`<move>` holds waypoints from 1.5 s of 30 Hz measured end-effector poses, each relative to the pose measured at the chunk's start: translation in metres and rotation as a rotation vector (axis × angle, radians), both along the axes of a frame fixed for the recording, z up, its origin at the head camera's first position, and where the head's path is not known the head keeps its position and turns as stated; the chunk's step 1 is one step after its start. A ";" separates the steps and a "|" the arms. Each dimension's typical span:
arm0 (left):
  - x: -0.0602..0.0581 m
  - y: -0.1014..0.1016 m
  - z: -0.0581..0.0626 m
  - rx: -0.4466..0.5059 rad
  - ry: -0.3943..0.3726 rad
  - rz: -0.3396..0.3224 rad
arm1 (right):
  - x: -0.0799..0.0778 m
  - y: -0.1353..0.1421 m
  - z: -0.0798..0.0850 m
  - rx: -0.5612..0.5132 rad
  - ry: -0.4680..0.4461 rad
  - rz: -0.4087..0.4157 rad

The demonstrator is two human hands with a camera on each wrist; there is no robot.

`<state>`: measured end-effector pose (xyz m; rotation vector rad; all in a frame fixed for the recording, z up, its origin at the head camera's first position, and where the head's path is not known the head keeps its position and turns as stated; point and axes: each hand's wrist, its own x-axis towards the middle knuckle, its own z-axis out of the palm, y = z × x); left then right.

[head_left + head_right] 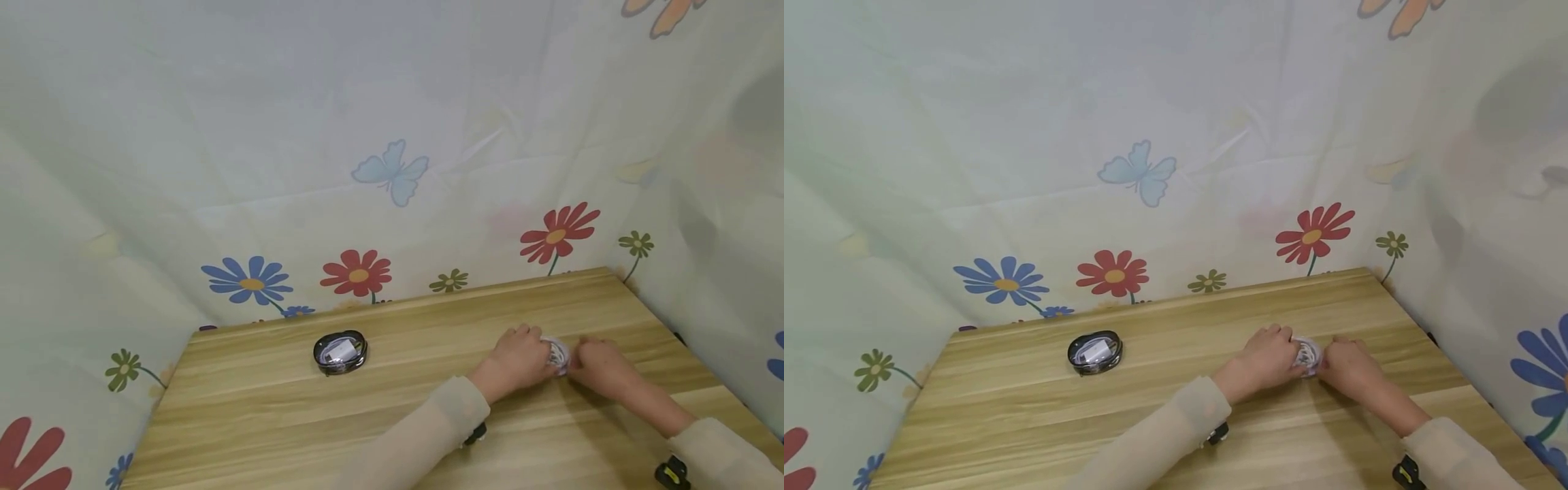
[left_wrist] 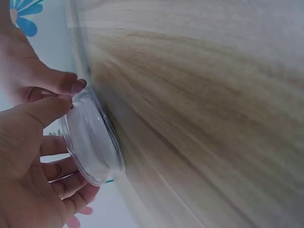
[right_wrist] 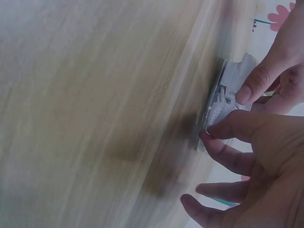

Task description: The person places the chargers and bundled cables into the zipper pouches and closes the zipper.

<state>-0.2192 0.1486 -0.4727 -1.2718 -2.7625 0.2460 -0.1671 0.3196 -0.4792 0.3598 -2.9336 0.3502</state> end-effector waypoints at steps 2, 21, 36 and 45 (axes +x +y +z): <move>0.001 0.000 0.000 -0.003 0.001 0.002 | 0.000 0.000 -0.001 -0.009 0.022 -0.005; 0.006 -0.005 -0.005 -0.005 0.000 -0.045 | 0.003 0.014 -0.001 0.065 0.112 -0.086; -0.017 -0.025 -0.008 -0.048 -0.003 -0.316 | -0.015 0.023 -0.002 0.104 0.104 -0.121; -0.026 -0.028 -0.006 -0.052 -0.055 -0.422 | -0.019 0.027 -0.002 0.049 0.112 -0.075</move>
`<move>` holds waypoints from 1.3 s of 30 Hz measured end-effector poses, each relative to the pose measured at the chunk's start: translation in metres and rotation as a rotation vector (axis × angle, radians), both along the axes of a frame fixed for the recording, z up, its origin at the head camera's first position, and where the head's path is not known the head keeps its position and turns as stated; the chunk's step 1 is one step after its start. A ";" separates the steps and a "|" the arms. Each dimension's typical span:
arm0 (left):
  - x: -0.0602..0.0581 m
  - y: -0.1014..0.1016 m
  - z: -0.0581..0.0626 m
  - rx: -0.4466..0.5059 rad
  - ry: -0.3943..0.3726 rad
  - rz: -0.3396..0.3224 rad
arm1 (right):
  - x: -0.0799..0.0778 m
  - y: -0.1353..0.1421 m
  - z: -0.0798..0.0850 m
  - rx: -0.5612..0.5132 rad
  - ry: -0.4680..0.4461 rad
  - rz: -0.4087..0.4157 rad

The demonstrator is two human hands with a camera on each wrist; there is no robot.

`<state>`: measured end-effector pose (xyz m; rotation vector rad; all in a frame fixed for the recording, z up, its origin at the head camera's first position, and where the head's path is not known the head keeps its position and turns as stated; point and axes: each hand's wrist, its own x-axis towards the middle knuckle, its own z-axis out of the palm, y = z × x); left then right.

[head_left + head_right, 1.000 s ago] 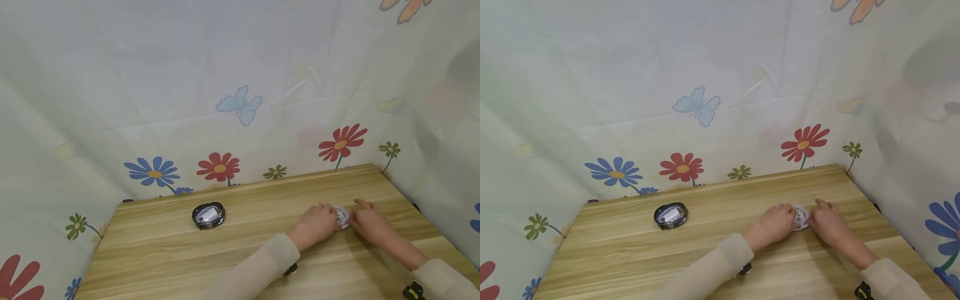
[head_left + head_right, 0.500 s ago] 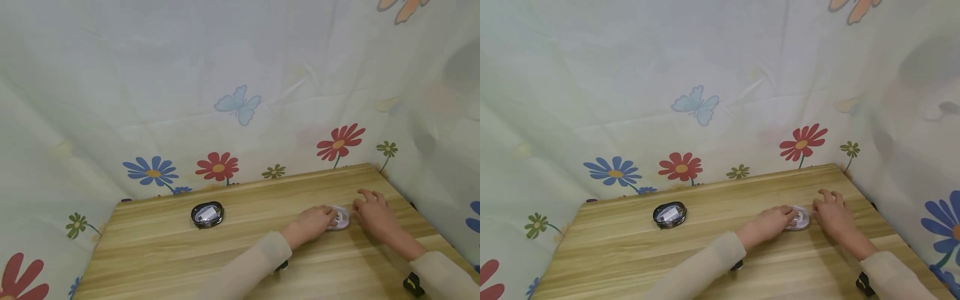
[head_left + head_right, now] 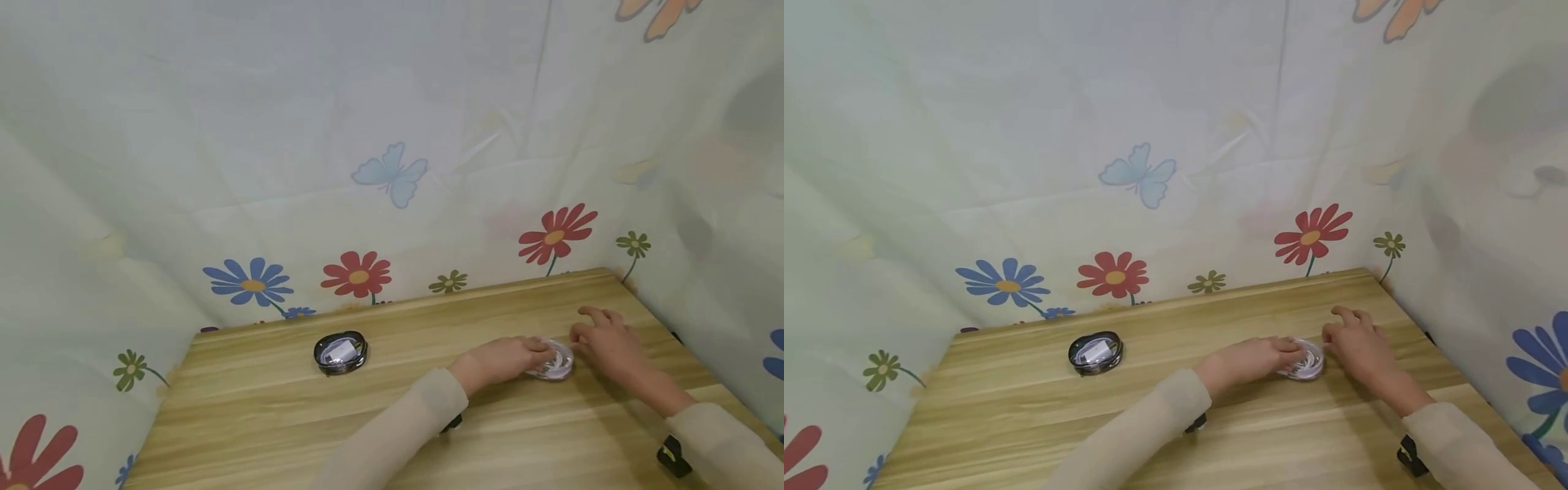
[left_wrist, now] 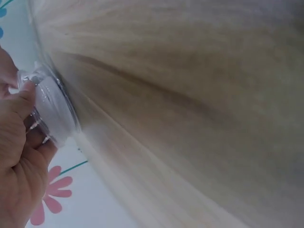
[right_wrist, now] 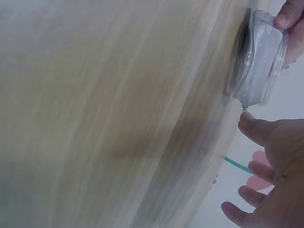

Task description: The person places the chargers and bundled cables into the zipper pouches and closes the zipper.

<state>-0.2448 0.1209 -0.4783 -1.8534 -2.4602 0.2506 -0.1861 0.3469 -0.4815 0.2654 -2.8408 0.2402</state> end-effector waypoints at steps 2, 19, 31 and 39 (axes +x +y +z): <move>0.000 0.000 0.001 0.001 -0.013 -0.024 | -0.003 -0.001 0.001 -0.006 -0.031 0.000; -0.008 -0.012 0.008 0.040 -0.172 -0.067 | 0.003 0.002 -0.009 -0.055 0.098 0.207; 0.002 -0.004 0.006 -0.036 0.029 0.123 | 0.015 -0.020 -0.010 -0.149 0.121 0.335; 0.016 -0.002 0.000 -0.154 0.248 0.119 | 0.015 -0.029 -0.015 -0.208 0.153 0.358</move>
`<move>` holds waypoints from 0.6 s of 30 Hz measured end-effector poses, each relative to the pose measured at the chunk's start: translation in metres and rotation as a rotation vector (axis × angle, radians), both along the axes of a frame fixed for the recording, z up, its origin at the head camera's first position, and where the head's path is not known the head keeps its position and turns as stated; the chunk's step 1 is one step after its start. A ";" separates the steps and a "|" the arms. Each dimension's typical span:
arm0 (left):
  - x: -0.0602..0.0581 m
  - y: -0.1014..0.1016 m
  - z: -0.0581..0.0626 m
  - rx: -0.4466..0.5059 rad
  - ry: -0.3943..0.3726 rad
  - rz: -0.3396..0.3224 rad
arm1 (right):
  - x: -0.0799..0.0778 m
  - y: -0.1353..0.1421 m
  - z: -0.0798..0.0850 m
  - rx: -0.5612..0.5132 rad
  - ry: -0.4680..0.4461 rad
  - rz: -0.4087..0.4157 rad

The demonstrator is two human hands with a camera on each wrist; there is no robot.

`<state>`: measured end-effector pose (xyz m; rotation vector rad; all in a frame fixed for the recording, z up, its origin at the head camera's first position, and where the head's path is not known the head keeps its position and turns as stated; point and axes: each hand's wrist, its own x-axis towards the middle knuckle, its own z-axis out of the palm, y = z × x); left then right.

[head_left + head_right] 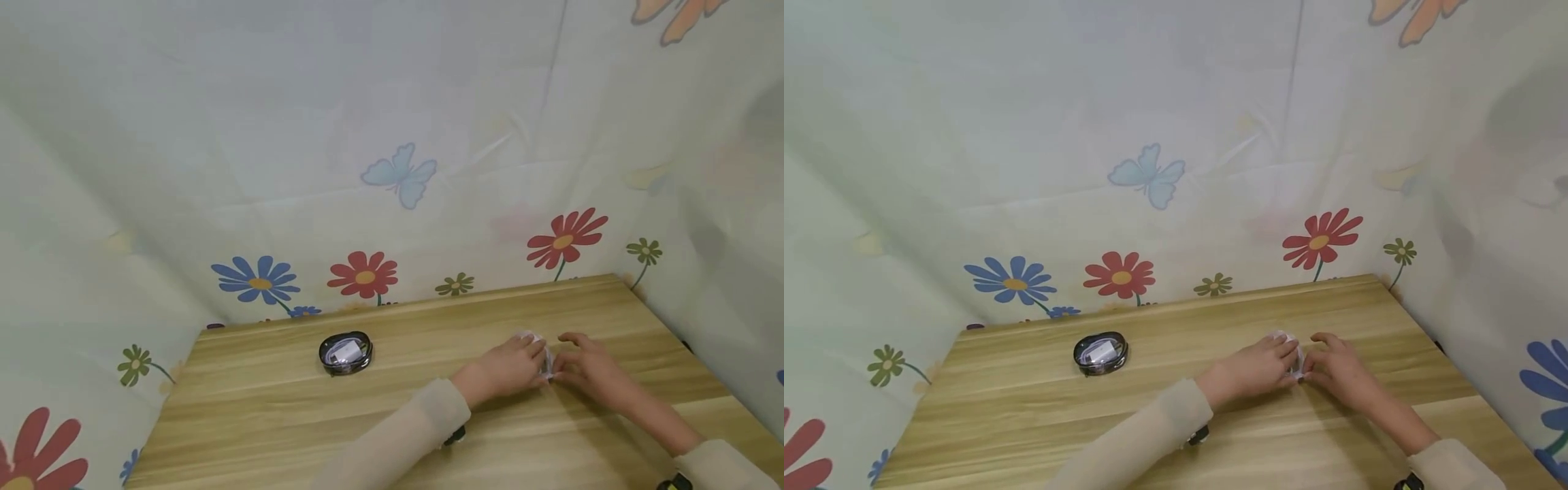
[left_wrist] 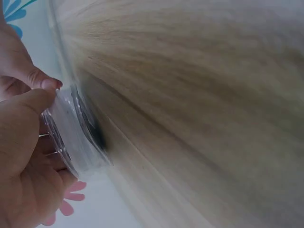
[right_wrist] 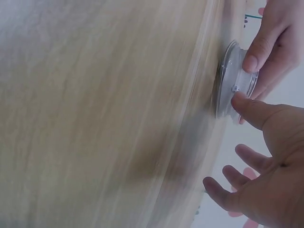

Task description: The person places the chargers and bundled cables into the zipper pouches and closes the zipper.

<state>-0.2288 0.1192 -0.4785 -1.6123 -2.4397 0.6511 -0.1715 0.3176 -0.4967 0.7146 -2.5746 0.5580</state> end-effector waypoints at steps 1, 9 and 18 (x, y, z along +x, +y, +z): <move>0.001 0.000 0.000 -0.007 0.001 0.005 | 0.000 0.000 0.000 -0.002 -0.003 -0.005; 0.004 -0.007 0.002 0.010 -0.028 -0.005 | -0.003 0.000 0.003 0.026 0.003 -0.078; 0.000 -0.018 0.001 -0.017 0.006 -0.142 | -0.012 0.005 0.004 0.072 -0.015 -0.187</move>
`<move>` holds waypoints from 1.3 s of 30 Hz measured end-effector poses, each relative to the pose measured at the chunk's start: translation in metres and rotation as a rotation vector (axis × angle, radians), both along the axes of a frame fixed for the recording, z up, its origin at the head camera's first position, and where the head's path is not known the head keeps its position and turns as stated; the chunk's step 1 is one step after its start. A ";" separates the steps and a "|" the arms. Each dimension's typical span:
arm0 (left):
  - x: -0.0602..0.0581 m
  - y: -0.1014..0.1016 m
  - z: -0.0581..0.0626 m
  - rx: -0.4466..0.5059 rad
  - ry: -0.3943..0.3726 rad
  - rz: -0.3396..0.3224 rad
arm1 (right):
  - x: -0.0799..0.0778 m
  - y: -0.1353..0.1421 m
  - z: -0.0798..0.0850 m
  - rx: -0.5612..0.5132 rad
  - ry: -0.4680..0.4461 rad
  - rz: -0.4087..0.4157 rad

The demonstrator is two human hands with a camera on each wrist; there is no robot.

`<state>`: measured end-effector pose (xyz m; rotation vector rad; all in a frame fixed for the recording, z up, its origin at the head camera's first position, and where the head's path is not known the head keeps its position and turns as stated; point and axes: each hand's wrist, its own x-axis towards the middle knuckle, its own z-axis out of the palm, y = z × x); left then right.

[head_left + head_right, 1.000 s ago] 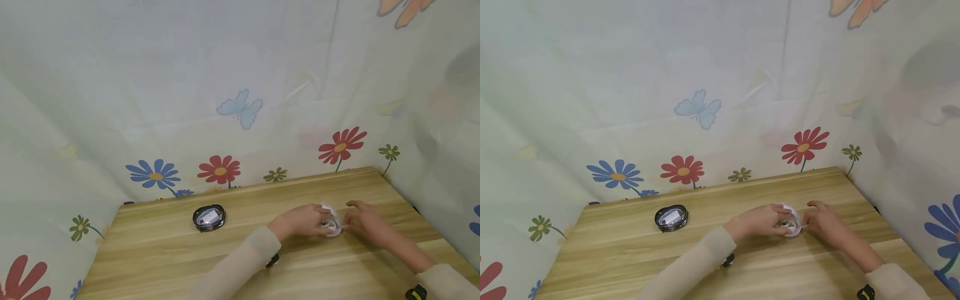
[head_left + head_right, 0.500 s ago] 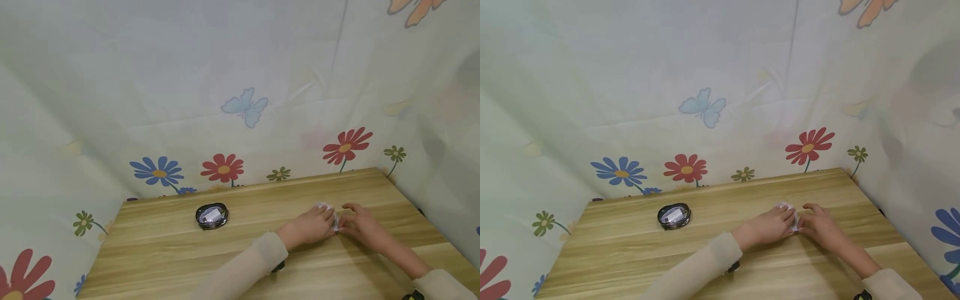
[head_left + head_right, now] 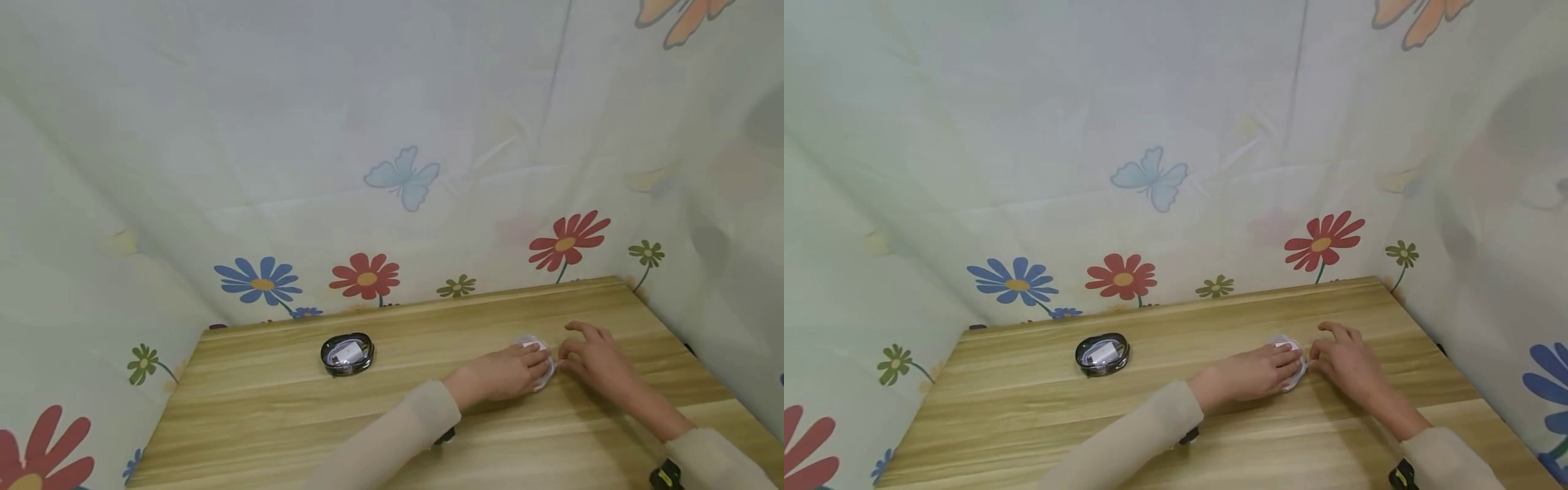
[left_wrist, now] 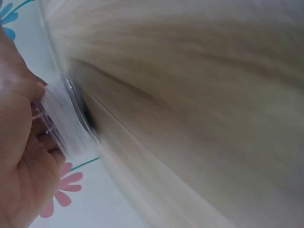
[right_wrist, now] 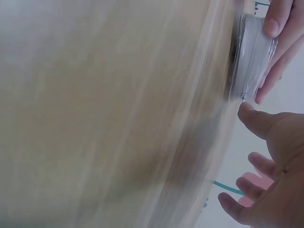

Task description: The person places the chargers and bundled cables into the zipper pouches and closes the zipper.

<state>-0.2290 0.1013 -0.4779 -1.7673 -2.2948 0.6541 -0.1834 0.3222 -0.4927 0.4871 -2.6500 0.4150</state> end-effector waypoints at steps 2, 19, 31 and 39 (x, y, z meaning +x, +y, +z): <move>-0.002 -0.002 0.000 -0.002 0.000 -0.034 | -0.003 0.001 0.000 -0.001 -0.032 -0.022; -0.019 -0.009 -0.008 0.052 -0.186 -0.198 | -0.023 0.000 0.006 0.033 -0.165 -0.089; -0.013 -0.008 0.007 0.215 -0.248 0.089 | -0.005 -0.003 0.006 -0.007 -0.084 0.013; -0.009 0.002 0.004 0.280 -0.202 0.267 | -0.001 -0.020 0.000 -0.100 0.038 0.149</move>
